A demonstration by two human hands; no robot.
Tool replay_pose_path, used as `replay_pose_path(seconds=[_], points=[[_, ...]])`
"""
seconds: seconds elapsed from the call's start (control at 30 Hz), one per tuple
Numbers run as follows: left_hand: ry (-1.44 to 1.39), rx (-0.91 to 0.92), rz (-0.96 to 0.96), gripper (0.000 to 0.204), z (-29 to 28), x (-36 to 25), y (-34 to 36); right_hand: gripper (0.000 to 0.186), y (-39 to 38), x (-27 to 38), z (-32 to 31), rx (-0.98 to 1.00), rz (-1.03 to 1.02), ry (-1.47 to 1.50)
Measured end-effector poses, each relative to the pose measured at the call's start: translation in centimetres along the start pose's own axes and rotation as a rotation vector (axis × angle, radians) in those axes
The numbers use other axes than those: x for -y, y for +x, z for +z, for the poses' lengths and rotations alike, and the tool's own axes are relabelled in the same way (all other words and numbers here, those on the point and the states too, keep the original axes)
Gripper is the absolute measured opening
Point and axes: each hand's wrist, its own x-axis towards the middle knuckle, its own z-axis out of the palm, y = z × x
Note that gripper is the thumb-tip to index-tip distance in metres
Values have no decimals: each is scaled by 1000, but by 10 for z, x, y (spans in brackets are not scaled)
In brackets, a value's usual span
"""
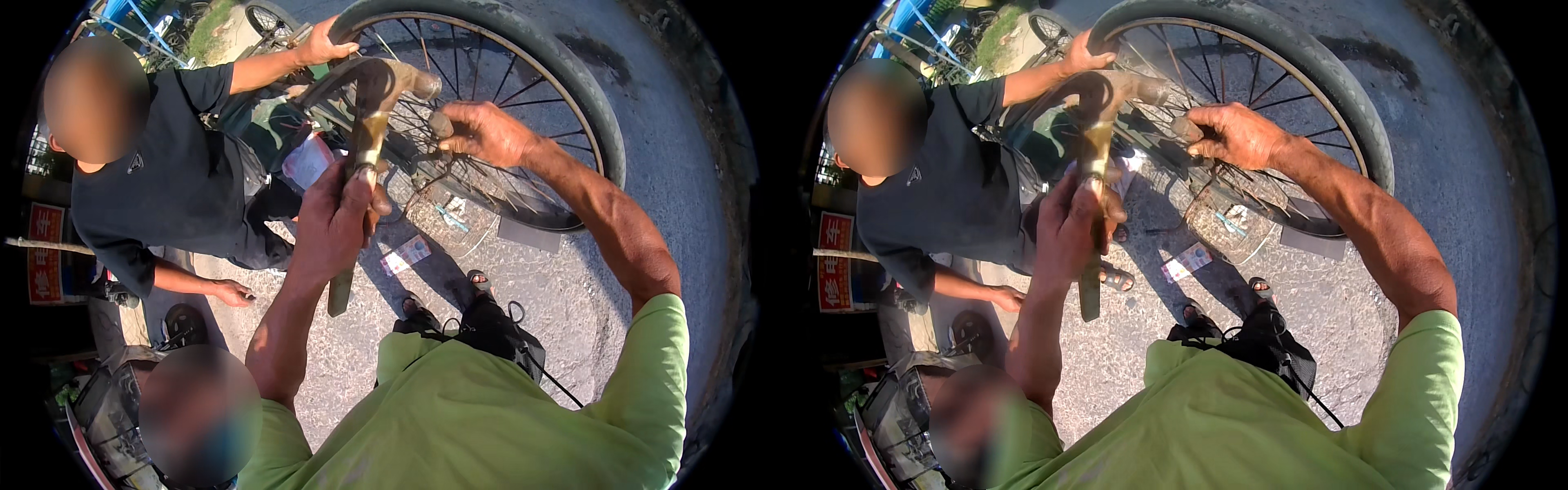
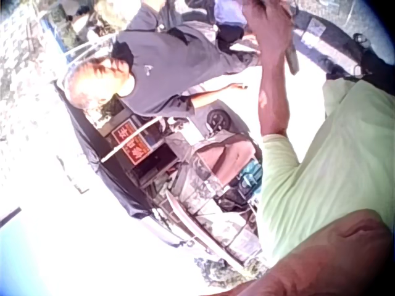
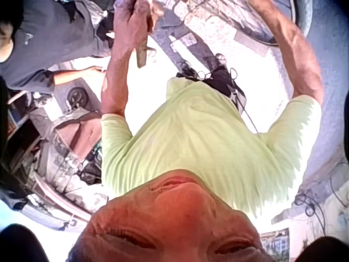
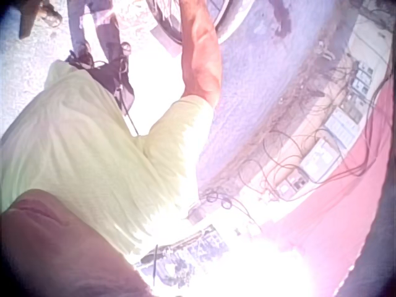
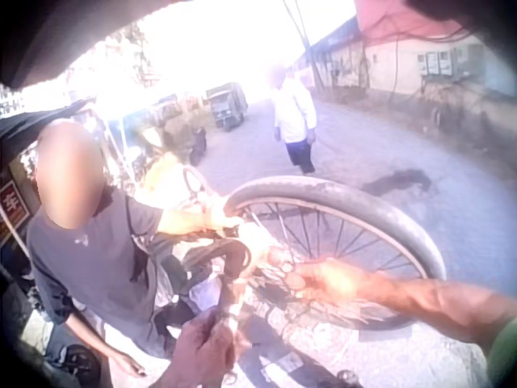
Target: The person repairs a bicycle wheel by using a hammer and a metal bar to adjust the spokes. They repeatedly strike the spokes to true the wheel while another person holds the wheel steady. The task involves precise manual coordination to align the wheel structure.
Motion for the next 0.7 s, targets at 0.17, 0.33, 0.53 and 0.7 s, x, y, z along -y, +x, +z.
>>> replay_pose_path(seconds=[0.17, 0.33, 0.53, 0.7], points=[[97, 37, -61, 37, -7, 8, 6, 28, -3, 4, -2, -47, -93, -78], [-26, -2, 87, 37, 0, 2, 1, 30, -2, 4, -2, -64, -126, -66], [79, 81, -60, 34, 0, 6, 8, 29, -10, -2, -3, -128, -187, -78], [88, 51, 36, 32, 12, 9, 5, 35, -6, -8, 0, -149, -230, -44]])
